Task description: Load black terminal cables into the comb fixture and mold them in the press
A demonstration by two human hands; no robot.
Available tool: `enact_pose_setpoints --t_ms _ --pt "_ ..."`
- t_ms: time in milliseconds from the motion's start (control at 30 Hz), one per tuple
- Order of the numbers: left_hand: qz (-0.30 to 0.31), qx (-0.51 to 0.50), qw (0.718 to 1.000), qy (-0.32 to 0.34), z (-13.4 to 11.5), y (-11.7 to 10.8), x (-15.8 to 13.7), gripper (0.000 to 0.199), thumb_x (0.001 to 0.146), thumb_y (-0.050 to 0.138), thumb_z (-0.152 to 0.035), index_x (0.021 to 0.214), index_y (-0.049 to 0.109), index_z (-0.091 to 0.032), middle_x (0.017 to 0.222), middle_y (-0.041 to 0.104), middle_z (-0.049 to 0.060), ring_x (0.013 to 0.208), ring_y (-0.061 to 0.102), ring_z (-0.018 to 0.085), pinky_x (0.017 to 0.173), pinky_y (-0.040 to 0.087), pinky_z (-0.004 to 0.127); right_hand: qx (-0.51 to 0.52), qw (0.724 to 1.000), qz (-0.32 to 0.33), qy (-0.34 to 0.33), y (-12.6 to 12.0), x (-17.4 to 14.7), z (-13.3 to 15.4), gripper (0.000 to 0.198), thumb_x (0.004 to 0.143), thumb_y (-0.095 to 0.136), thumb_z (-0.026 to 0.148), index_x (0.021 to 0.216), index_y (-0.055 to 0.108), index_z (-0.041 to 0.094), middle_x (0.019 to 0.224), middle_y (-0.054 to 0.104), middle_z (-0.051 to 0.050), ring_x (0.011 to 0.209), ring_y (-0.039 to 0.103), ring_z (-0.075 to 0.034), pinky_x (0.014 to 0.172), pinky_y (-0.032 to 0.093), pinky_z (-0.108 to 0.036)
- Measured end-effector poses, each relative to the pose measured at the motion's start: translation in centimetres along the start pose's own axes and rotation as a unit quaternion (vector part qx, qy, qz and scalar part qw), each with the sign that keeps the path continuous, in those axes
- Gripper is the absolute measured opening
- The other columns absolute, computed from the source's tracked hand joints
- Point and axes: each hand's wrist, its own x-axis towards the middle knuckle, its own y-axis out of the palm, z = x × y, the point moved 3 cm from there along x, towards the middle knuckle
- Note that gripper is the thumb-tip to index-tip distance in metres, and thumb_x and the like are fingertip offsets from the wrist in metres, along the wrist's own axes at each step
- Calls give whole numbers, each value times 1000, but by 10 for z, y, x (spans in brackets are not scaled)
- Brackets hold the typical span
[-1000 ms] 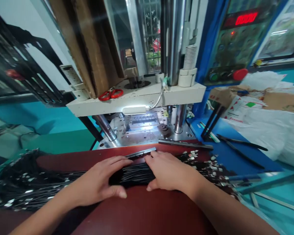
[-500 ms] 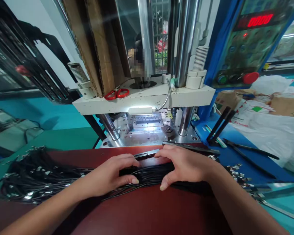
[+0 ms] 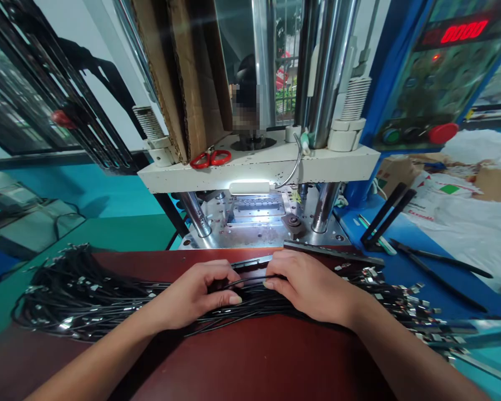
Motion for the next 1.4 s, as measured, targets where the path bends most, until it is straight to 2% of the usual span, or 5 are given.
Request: enact_pose_setpoints --t_ms 200,700,1067,1267,1400 --pt "-3 48 999 18 1 -1 -2 19 90 61 -37 88 63 -18 87 59 2 81 55 16 71 43 27 -33 998 -58 13 0 -1 10 20 101 42 24 95 60 19 91 61 -4 79 58 -18 74 46 -31" --pt "-42 164 985 35 4 11 0 21 98 44 -27 96 63 -19 90 58 5 88 51 20 77 43 32 -35 999 -17 36 4 1 -1 23 96 54 33 96 73 20 98 66 -7 88 61 -20 84 47 -32" --pt "-110 83 990 23 2 3 -5 14 99 42 -27 97 54 -20 97 56 3 88 52 15 79 43 29 -32 998 -58 10 4 1 3 18 97 54 31 89 64 19 92 58 -3 87 56 -18 78 43 -30" --pt "-56 92 994 6 2 -2 -5 16 96 51 -31 106 57 -20 104 57 4 93 54 17 84 43 31 -33 996 -72 27 9 5 -2 14 98 50 23 92 62 21 89 60 -1 82 56 -17 74 43 -29" --pt "-13 159 987 -24 7 -1 -2 22 96 49 -33 85 59 -18 89 58 4 88 54 20 78 42 32 -30 996 -71 34 10 5 -4 15 98 51 24 92 65 21 89 61 -1 82 57 -17 74 43 -29"
